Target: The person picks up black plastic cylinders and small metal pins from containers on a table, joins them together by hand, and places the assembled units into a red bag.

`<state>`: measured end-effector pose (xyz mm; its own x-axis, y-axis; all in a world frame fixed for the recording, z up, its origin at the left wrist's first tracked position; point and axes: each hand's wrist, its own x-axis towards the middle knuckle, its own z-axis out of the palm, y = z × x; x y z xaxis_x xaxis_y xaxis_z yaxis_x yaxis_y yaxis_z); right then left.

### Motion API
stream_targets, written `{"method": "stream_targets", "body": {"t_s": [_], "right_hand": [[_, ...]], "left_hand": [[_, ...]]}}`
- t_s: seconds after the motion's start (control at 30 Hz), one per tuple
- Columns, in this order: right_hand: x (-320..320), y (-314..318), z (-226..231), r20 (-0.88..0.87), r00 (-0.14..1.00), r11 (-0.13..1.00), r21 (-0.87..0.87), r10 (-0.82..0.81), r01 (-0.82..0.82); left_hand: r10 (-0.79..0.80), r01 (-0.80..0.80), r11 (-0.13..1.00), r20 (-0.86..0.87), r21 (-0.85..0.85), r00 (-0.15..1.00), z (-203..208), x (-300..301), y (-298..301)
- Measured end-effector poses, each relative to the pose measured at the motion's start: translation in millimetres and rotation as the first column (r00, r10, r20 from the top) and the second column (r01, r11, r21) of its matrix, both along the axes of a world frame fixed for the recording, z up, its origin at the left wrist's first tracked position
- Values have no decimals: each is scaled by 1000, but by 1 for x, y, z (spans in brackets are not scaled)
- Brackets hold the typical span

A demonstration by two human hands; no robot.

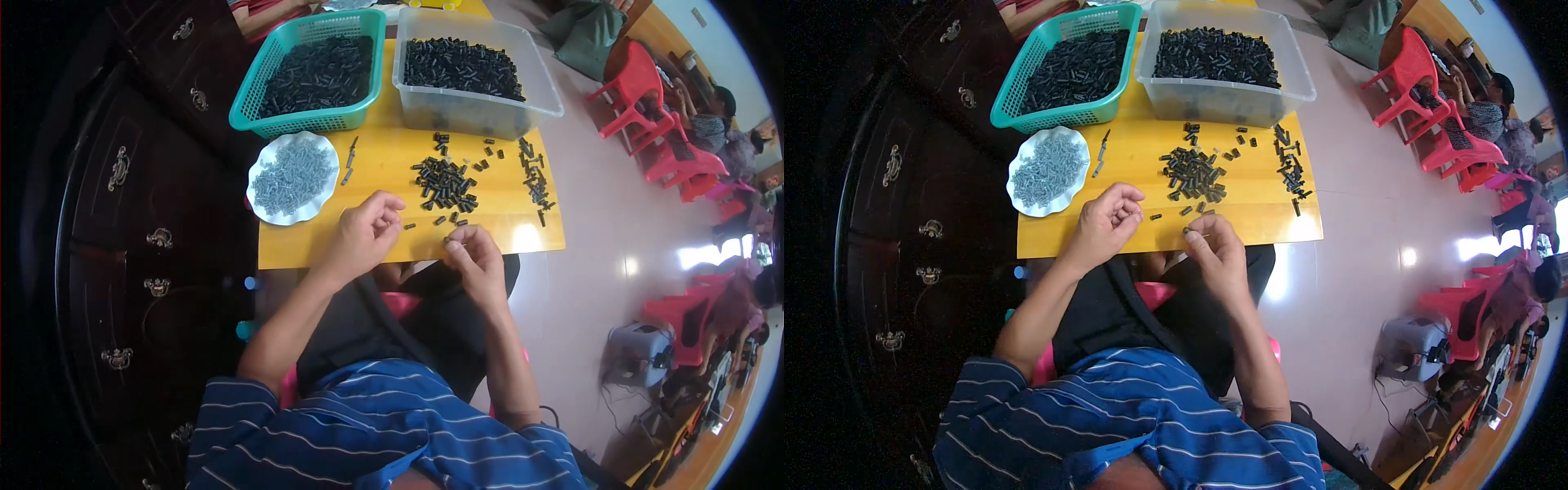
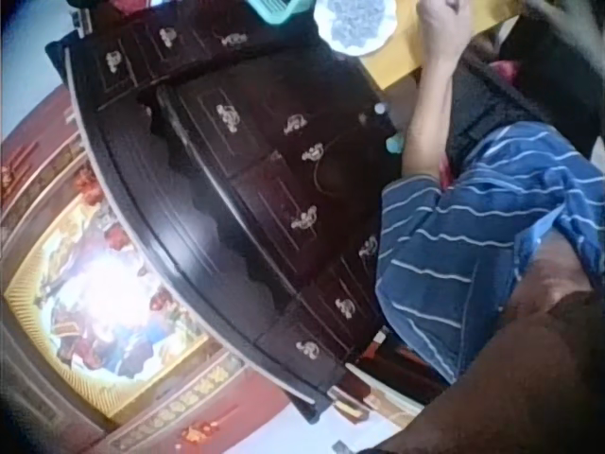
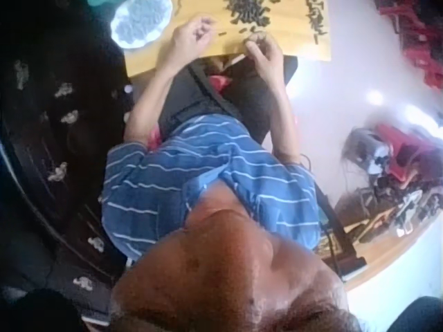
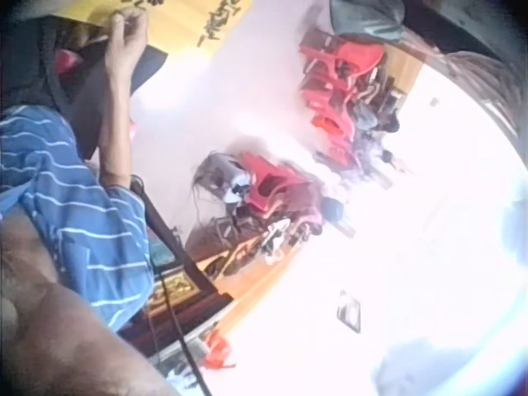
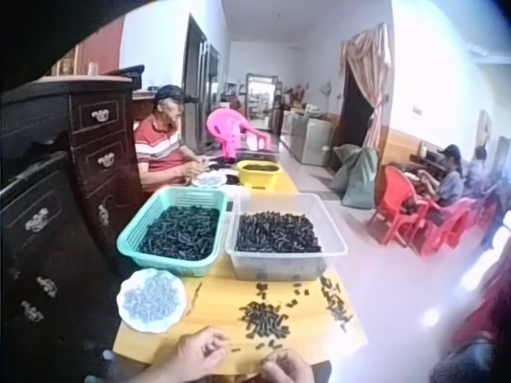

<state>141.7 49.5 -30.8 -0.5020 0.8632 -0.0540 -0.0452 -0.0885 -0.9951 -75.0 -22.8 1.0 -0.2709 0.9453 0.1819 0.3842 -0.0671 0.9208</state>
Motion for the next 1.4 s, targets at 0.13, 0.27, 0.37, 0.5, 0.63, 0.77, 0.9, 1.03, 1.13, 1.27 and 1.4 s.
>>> {"method": "stream_targets", "body": {"t_s": [0.13,0.27,0.37,0.5,0.63,0.77,0.9,1.03,1.13,1.27,1.4], "right_hand": [[4,-7,11,-194,976,979,-158,94,-126],[4,-10,23,-236,971,971,-222,34,-88],[3,-10,23,-259,965,964,-247,32,-98],[3,-8,16,-274,958,958,-241,85,-154],[6,-10,20,-229,973,992,-113,24,-51],[7,-13,20,-64,986,987,-35,155,-157],[-1,-13,5,-188,965,974,-102,182,-204],[0,-10,2,-460,880,912,-303,115,-278],[5,-8,6,-465,885,911,-351,33,-219],[2,-7,6,-482,876,906,-355,33,-230],[0,-7,3,-529,847,872,-396,41,-290]], "left_hand": [[-53,53,999,172,3,984,0,11,-7],[-79,92,996,388,-15,918,8,28,-7],[-124,124,992,278,19,952,14,33,-5],[-155,152,988,239,30,959,12,37,-2],[-217,201,975,214,95,952,14,49,6],[-131,132,991,124,-1,984,13,50,4],[-31,28,999,85,33,996,8,43,-2],[-28,29,995,-14,91,1000,18,52,-1],[-41,57,986,-103,157,994,24,63,6],[-12,52,984,-229,172,973,30,71,7],[0,61,976,-282,208,959,30,73,8]]}}
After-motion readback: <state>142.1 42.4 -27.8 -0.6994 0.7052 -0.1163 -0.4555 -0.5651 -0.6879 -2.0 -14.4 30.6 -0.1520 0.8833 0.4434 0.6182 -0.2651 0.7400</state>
